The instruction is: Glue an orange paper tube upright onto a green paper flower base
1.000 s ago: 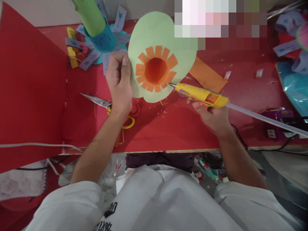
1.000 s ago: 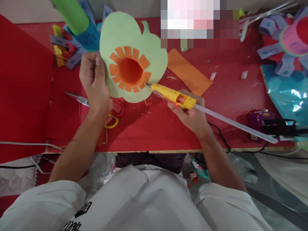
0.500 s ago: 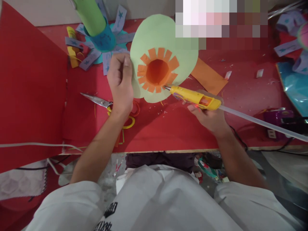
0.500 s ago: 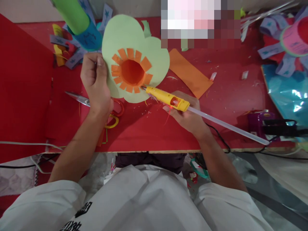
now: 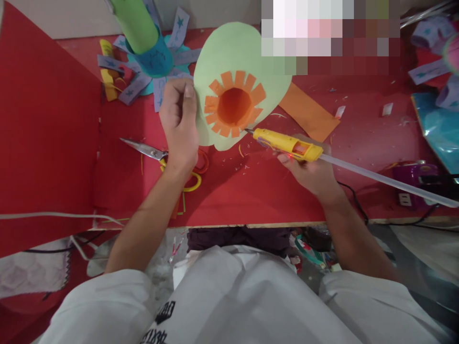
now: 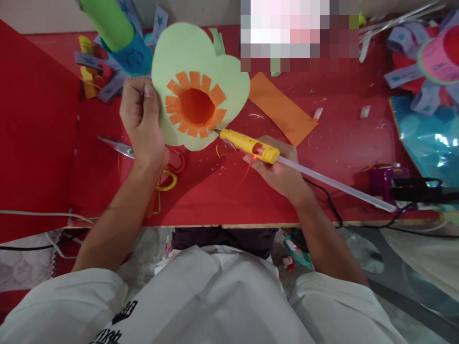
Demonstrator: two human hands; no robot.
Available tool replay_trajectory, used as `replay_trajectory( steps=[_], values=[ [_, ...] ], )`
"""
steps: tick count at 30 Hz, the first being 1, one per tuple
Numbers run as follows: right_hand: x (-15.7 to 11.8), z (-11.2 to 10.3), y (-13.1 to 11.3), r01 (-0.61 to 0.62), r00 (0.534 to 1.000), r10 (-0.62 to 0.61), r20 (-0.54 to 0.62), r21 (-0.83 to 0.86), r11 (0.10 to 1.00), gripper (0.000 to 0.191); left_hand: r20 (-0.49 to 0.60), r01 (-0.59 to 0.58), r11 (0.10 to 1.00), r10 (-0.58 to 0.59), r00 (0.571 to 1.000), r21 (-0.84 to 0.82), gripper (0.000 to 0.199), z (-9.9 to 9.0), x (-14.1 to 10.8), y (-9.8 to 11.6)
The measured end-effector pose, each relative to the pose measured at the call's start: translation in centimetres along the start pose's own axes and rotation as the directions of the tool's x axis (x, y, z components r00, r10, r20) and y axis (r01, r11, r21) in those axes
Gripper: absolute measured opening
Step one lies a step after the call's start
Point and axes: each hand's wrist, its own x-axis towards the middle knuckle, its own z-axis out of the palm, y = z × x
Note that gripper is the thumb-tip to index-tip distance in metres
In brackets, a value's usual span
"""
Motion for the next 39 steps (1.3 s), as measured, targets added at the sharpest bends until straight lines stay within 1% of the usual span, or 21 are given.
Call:
replay_trajectory(
  steps=[5, 8, 9, 10, 11, 13, 15, 16, 18, 19, 20, 22, 23, 24, 27, 29, 30, 33, 35, 36, 39],
  values=[
    [-1.3, -0.9, 0.5, -0.022, 1.000, 0.022, 0.002, 0.105, 0.994, 0.020, 0.050, -0.034, 0.999, 0.033, 0.998, 0.028, 0.028, 0.0, 0.0, 0.0],
    [-2.8, -1.9, 1.4, -0.068, 0.996, 0.074, -0.041, 0.142, 0.988, 0.020, 0.025, -0.010, 0.999, 0.009, 1.000, 0.050, 0.032, 0.1, 0.0, 0.3],
    [-3.3, -2.3, 1.8, -0.090, 0.992, 0.101, -0.078, 0.131, 0.987, 0.022, 0.030, 0.003, 0.998, -0.005, 1.000, 0.057, 0.034, 0.1, 0.0, 0.4],
    [-3.8, -2.7, 2.3, -0.114, 0.990, 0.121, -0.068, 0.092, 0.989, 0.023, 0.039, 0.019, 0.998, -0.021, 0.999, 0.067, 0.037, 0.2, 0.0, 0.5],
    [-4.3, -3.1, 2.9, -0.148, 0.980, 0.153, -0.130, 0.047, 0.988, 0.027, 0.037, 0.027, 0.997, -0.030, 0.999, 0.075, 0.040, 0.2, 0.0, 0.5],
    [-5.0, -4.0, 4.0, -0.174, 0.957, 0.136, -0.257, -0.131, 0.976, 0.034, 0.050, 0.024, 0.996, -0.029, 0.998, 0.086, 0.044, 0.4, -0.1, 0.6],
    [-5.3, -5.1, 4.8, -0.236, 0.912, 0.119, -0.392, -0.264, 0.935, 0.035, 0.026, 0.026, 0.996, -0.028, 0.999, 0.089, 0.042, 0.6, -0.2, 0.6],
    [-5.5, -5.7, 5.2, -0.277, 0.897, 0.125, -0.423, -0.319, 0.907, 0.034, 0.021, 0.029, 0.995, -0.031, 0.999, 0.091, 0.040, 0.7, -0.2, 0.6],
    [-5.6, -6.9, 5.9, -0.364, 0.898, 0.202, -0.392, -0.401, 0.840, 0.028, 0.023, 0.026, 0.995, -0.028, 0.999, 0.092, 0.038, 0.8, -0.3, 0.6],
    [-5.7, -7.6, 6.3, -0.394, 0.904, 0.255, -0.344, -0.437, 0.808, 0.026, 0.026, 0.023, 0.996, -0.025, 0.999, 0.091, 0.037, 0.9, -0.3, 0.6],
    [-5.8, -8.2, 6.7, -0.420, 0.897, 0.276, -0.347, -0.468, 0.778, 0.027, 0.008, 0.016, 0.997, -0.017, 1.000, 0.081, 0.036, 1.0, -0.3, 0.6],
    [-6.1, -9.2, 7.7, -0.425, 0.903, 0.318, -0.288, -0.508, 0.749, 0.036, -0.007, 0.019, 0.997, -0.018, 1.000, 0.068, 0.033, 1.0, -0.3, 0.6],
    [-6.3, -9.6, 8.2, -0.445, 0.895, 0.334, -0.296, -0.526, 0.725, 0.041, -0.009, 0.016, 0.998, -0.015, 1.000, 0.063, 0.032, 1.0, -0.3, 0.7],
    [-6.5, -10.0, 8.7, -0.477, 0.877, 0.335, -0.344, -0.536, 0.697, 0.043, -0.002, 0.015, 0.998, -0.015, 1.000, 0.061, 0.031, 1.0, -0.3, 0.7],
    [-6.7, -11.0, 9.5, -0.459, 0.887, 0.330, -0.323, -0.533, 0.711, 0.045, 0.001, 0.018, 0.998, -0.018, 1.000, 0.063, 0.033, 1.1, -0.3, 0.8],
    [-6.3, -11.5, 9.0, -0.395, 0.915, 0.266, -0.305, -0.533, 0.748, 0.048, -0.017, 0.040, 0.997, -0.039, 0.999, 0.070, 0.034, 1.1, -0.4, 0.8],
    [-5.8, -11.6, 8.4, -0.364, 0.920, 0.202, -0.335, -0.538, 0.761, 0.048, -0.017, 0.046, 0.996, -0.045, 0.999, 0.077, 0.036, 1.1, -0.4, 0.9],
    [-3.3, -11.2, 5.0, -0.222, 0.953, 0.072, -0.294, -0.515, 0.828, 0.044, -0.012, 0.039, 0.995, -0.038, 0.999, 0.095, 0.040, 1.1, -0.3, 0.9],
    [-0.9, -9.9, 1.8, -0.123, 0.960, -0.013, -0.278, -0.465, 0.877, 0.039, 0.008, 0.024, 0.995, -0.025, 1.000, 0.096, 0.040, 1.1, -0.3, 0.8],
    [0.4, -9.1, 0.2, -0.110, 0.980, 0.032, -0.196, -0.406, 0.907, 0.038, 0.011, 0.023, 0.996, -0.024, 1.000, 0.090, 0.039, 1.0, -0.2, 0.8],
    [4.1, -6.2, -3.8, 0.002, 0.990, -0.029, -0.138, -0.196, 0.981, 0.039, 0.040, 0.023, 0.998, -0.025, 0.999, 0.053, 0.037, 0.8, -0.2, 0.8]
  ],
)
